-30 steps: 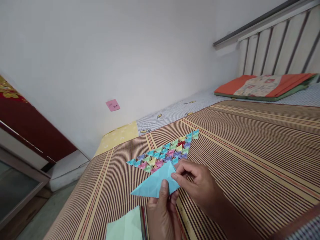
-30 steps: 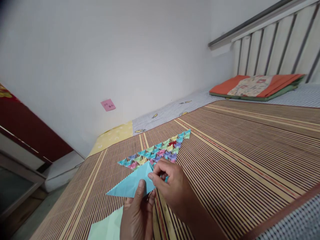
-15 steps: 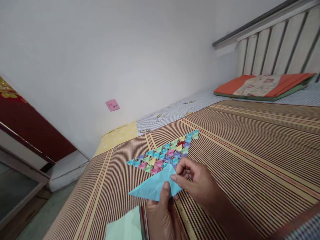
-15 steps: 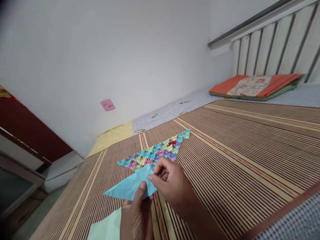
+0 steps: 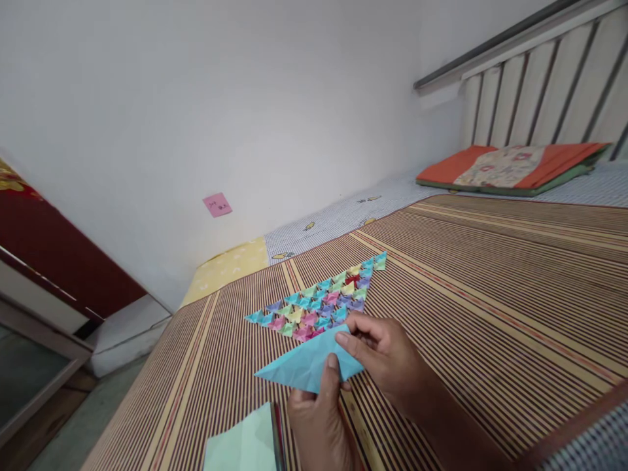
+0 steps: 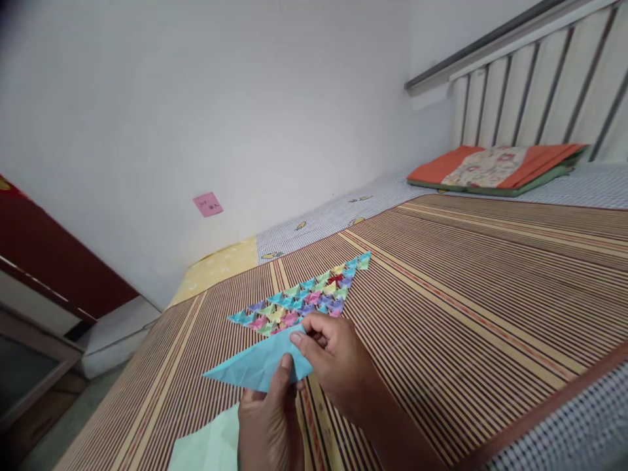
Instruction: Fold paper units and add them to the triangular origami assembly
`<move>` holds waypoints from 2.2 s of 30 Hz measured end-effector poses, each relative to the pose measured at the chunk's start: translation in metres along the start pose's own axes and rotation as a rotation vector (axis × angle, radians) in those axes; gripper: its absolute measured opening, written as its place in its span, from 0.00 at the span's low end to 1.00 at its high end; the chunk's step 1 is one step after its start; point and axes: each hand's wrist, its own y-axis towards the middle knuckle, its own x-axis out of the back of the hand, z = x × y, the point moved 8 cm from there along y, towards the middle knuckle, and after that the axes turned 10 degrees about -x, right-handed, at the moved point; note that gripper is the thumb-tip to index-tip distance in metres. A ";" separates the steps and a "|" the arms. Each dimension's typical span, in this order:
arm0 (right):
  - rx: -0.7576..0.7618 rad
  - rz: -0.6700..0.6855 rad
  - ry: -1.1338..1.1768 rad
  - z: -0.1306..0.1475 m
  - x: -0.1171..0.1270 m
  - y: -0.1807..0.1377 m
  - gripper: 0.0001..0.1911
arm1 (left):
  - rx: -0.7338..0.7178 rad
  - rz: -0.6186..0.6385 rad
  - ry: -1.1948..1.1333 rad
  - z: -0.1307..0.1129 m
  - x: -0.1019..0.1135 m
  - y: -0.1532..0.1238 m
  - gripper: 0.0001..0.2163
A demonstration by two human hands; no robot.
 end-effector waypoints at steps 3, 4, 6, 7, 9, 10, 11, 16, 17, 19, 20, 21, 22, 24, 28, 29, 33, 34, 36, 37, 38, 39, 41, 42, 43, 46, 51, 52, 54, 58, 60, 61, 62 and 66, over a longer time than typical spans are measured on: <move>0.044 -0.029 -0.030 0.007 0.004 0.000 0.15 | 0.089 0.043 -0.131 0.004 -0.010 -0.005 0.19; 0.042 -0.034 -0.028 0.007 0.005 0.000 0.15 | 0.112 0.071 -0.162 0.005 -0.013 -0.007 0.20; 0.010 -0.015 0.008 0.003 0.005 0.001 0.15 | 0.126 0.109 -0.171 0.007 -0.017 -0.009 0.21; -0.012 0.001 0.038 0.000 0.005 0.002 0.15 | 0.119 0.117 -0.149 0.007 -0.016 -0.008 0.22; -0.048 0.023 0.101 -0.007 0.003 0.004 0.18 | 0.075 0.107 -0.063 0.007 -0.011 -0.006 0.21; -0.059 0.023 0.122 -0.009 0.003 0.005 0.19 | 0.050 0.099 -0.006 0.006 -0.008 -0.005 0.20; -0.062 0.015 0.132 -0.011 0.003 0.005 0.20 | 0.032 0.099 0.053 0.005 -0.006 -0.004 0.20; -0.042 -0.032 0.077 -0.008 0.005 0.003 0.20 | 0.000 0.138 0.134 0.001 -0.007 -0.003 0.19; -0.040 -0.025 0.060 -0.007 0.005 0.003 0.20 | 0.002 0.147 0.091 0.001 -0.009 -0.003 0.19; -0.037 -0.002 0.037 -0.005 0.004 0.003 0.19 | 0.014 0.160 -0.008 0.001 -0.013 -0.004 0.19; -0.034 0.003 0.038 -0.004 0.004 0.003 0.20 | 0.028 0.163 -0.041 0.002 -0.014 -0.005 0.19; -0.031 0.002 0.043 -0.004 0.004 0.004 0.20 | 0.039 0.158 -0.052 0.003 -0.014 -0.005 0.20; -0.030 -0.005 0.050 -0.004 0.004 0.004 0.20 | 0.042 0.141 -0.040 0.003 -0.012 -0.005 0.20; -0.027 0.003 0.038 -0.004 0.001 0.005 0.20 | 0.008 0.074 0.011 -0.001 -0.005 -0.003 0.20; -0.064 0.181 -0.057 -0.007 -0.020 0.000 0.20 | -0.112 -0.060 0.081 -0.013 0.010 0.001 0.19; -0.075 0.226 -0.070 -0.009 -0.024 -0.001 0.19 | -0.116 -0.064 0.070 -0.013 0.011 0.002 0.18; -0.057 0.296 -0.102 -0.011 -0.028 -0.005 0.17 | -0.079 -0.029 -0.071 -0.007 0.009 0.002 0.18; -0.056 0.304 -0.115 -0.013 -0.027 -0.005 0.16 | -0.070 -0.025 -0.092 -0.005 0.009 0.002 0.18; -0.070 0.311 -0.150 -0.016 -0.020 -0.004 0.15 | -0.055 -0.027 -0.101 -0.003 0.009 0.003 0.17; -0.077 0.305 -0.171 -0.017 -0.016 -0.003 0.15 | -0.056 -0.033 -0.101 -0.003 0.010 0.004 0.16; -0.078 0.286 -0.187 -0.016 -0.010 -0.002 0.14 | -0.064 -0.040 -0.096 -0.004 0.011 0.005 0.16; -0.071 0.259 -0.196 -0.015 -0.004 -0.001 0.14 | -0.077 -0.050 -0.082 -0.007 0.012 0.006 0.15; -0.053 0.203 -0.181 -0.010 0.004 0.000 0.12 | -0.104 -0.055 -0.019 -0.013 0.014 0.007 0.14; -0.049 0.185 -0.157 -0.008 0.006 0.001 0.11 | -0.105 -0.026 0.026 -0.014 0.011 0.006 0.14; -0.054 0.176 -0.125 -0.007 0.006 0.001 0.10 | -0.098 0.021 0.063 -0.015 0.007 0.005 0.15; -0.077 0.130 0.024 -0.007 0.004 0.004 0.13 | -0.042 0.169 0.056 -0.010 -0.009 0.000 0.16; -0.083 0.054 0.182 -0.009 0.007 0.008 0.16 | 0.075 0.175 -0.156 -0.001 -0.015 -0.001 0.18; -0.091 0.048 0.192 -0.011 0.007 0.009 0.16 | 0.108 0.168 -0.176 0.000 -0.015 -0.001 0.18; -0.105 0.045 0.215 -0.013 0.009 0.011 0.16 | 0.157 0.139 -0.214 0.002 -0.014 -0.001 0.16; -0.097 0.043 0.188 -0.016 0.014 0.012 0.15 | 0.128 0.108 -0.257 0.000 -0.012 0.000 0.13; -0.068 0.012 0.103 -0.012 0.021 0.011 0.12 | 0.082 0.125 -0.212 0.000 -0.011 0.002 0.12; -0.044 -0.012 0.039 -0.007 0.024 0.009 0.11 | 0.059 0.147 -0.178 -0.001 -0.011 0.003 0.12; -0.009 -0.038 -0.035 0.000 0.026 0.007 0.11 | 0.038 0.178 -0.140 -0.001 -0.011 0.004 0.13; 0.145 -0.033 -0.276 0.027 0.017 -0.005 0.08 | -0.051 0.360 0.038 -0.006 -0.019 0.004 0.11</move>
